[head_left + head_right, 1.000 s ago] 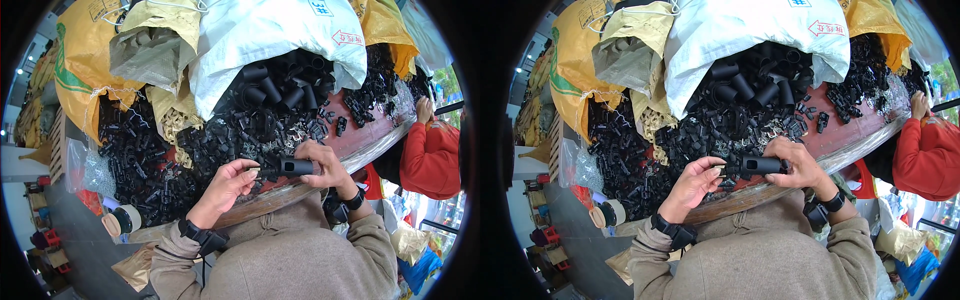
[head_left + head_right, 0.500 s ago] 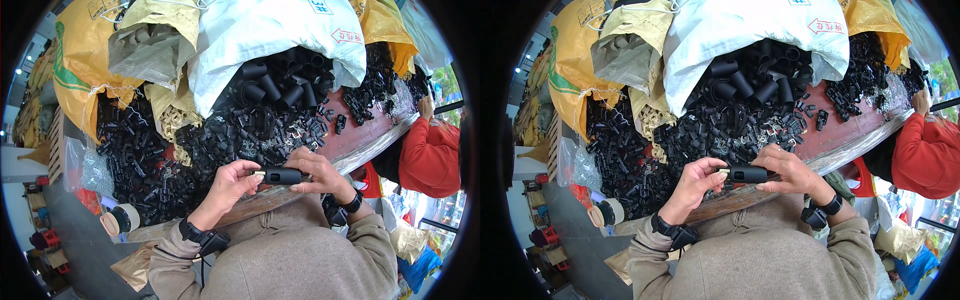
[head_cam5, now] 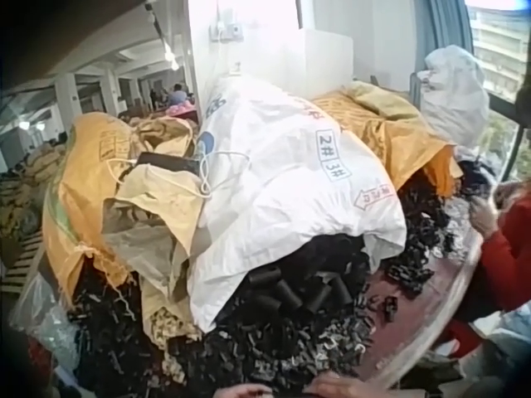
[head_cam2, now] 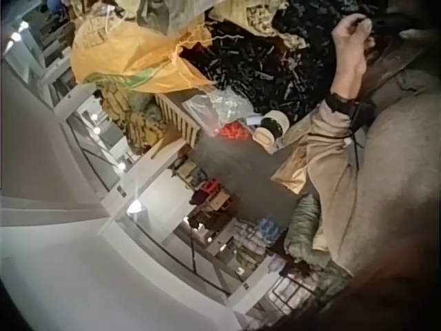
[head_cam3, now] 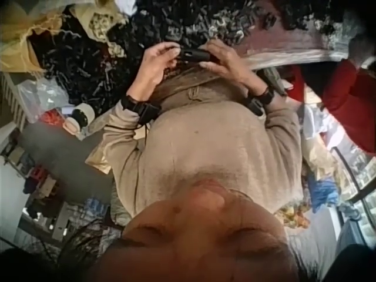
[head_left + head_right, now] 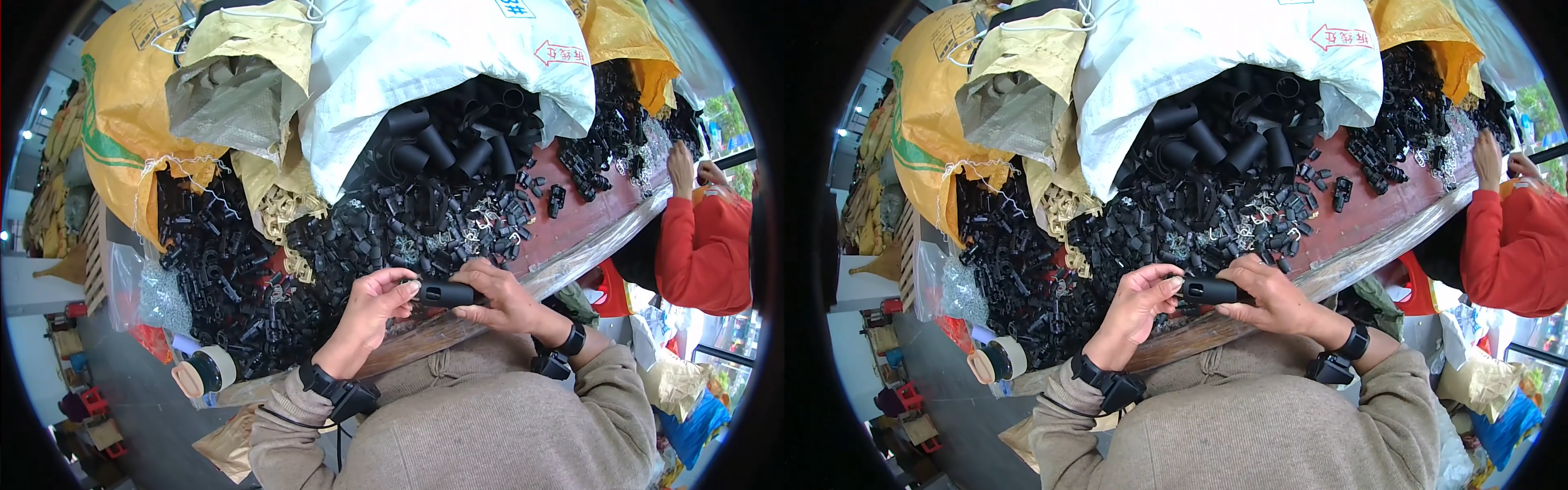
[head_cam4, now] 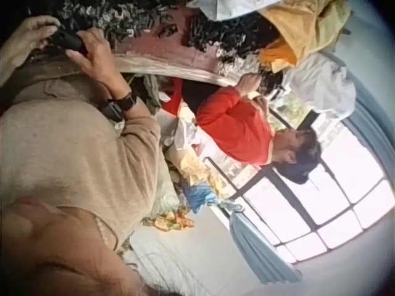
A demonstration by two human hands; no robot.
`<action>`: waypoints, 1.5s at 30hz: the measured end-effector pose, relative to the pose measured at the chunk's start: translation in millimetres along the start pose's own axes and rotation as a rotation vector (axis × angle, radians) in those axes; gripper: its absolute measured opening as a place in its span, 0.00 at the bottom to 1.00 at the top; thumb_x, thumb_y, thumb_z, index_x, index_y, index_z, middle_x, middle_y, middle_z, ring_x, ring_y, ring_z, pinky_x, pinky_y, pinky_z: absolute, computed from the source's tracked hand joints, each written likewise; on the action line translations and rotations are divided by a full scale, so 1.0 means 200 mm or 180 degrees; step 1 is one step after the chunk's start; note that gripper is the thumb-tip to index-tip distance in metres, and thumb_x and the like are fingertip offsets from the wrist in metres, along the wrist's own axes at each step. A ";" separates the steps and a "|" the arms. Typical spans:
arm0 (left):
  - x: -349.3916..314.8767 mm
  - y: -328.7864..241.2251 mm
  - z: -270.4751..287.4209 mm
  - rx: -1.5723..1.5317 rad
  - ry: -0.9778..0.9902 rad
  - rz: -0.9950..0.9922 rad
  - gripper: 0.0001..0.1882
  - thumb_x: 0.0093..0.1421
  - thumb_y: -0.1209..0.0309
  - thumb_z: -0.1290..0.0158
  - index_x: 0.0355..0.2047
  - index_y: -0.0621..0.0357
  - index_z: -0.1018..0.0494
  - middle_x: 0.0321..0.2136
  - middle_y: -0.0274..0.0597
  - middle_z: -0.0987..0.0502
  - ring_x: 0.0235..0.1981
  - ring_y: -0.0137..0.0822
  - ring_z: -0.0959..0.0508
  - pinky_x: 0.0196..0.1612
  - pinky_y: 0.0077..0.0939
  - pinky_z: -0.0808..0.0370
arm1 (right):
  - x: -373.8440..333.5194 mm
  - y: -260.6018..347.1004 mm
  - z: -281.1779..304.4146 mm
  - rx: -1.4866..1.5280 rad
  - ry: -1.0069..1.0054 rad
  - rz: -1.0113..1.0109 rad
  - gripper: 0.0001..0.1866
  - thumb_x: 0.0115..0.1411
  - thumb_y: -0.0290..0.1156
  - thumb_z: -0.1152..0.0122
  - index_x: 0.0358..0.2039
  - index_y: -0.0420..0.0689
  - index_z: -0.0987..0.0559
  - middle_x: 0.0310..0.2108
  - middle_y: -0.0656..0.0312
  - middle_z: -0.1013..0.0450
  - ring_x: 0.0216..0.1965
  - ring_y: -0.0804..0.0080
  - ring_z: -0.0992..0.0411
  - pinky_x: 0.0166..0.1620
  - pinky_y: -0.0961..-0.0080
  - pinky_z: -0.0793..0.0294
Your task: Manually assemble small black plastic components by joining parts together at a workbench.
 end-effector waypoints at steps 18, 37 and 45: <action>-0.05 -0.14 -0.14 0.0192 0.0357 -0.0858 0.35 0.49 0.81 0.49 0.56 0.61 0.53 0.35 0.39 0.32 0.33 0.25 0.29 0.37 0.18 0.30 | 0.04 0.06 0.03 -0.0423 -0.0468 0.0493 0.31 0.44 0.40 0.39 0.46 0.38 0.36 0.37 0.53 0.38 0.40 0.58 0.39 0.45 0.68 0.41; -0.03 0.01 -0.25 -0.0433 0.0698 -0.0092 0.38 0.47 0.80 0.46 0.55 0.60 0.53 0.41 0.41 0.34 0.35 0.28 0.30 0.39 0.22 0.30 | 0.11 0.14 0.03 0.1001 -0.0070 0.1064 0.37 0.43 0.53 0.45 0.45 0.35 0.36 0.41 0.51 0.36 0.43 0.59 0.37 0.47 0.68 0.40; -0.05 0.01 -0.21 -0.0288 0.0551 0.0014 0.34 0.50 0.75 0.48 0.54 0.60 0.53 0.35 0.44 0.29 0.30 0.27 0.28 0.34 0.19 0.30 | -0.23 -0.01 0.31 0.0394 -0.1138 -0.0075 0.27 0.45 0.52 0.47 0.29 0.36 0.30 0.29 0.57 0.33 0.30 0.69 0.34 0.34 0.77 0.36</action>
Point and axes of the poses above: each hand's wrist, its own x-axis towards the middle knuckle, its own z-axis out of the back of the hand, y = z × x, the point moved 7 cm from there along x, towards the middle knuckle
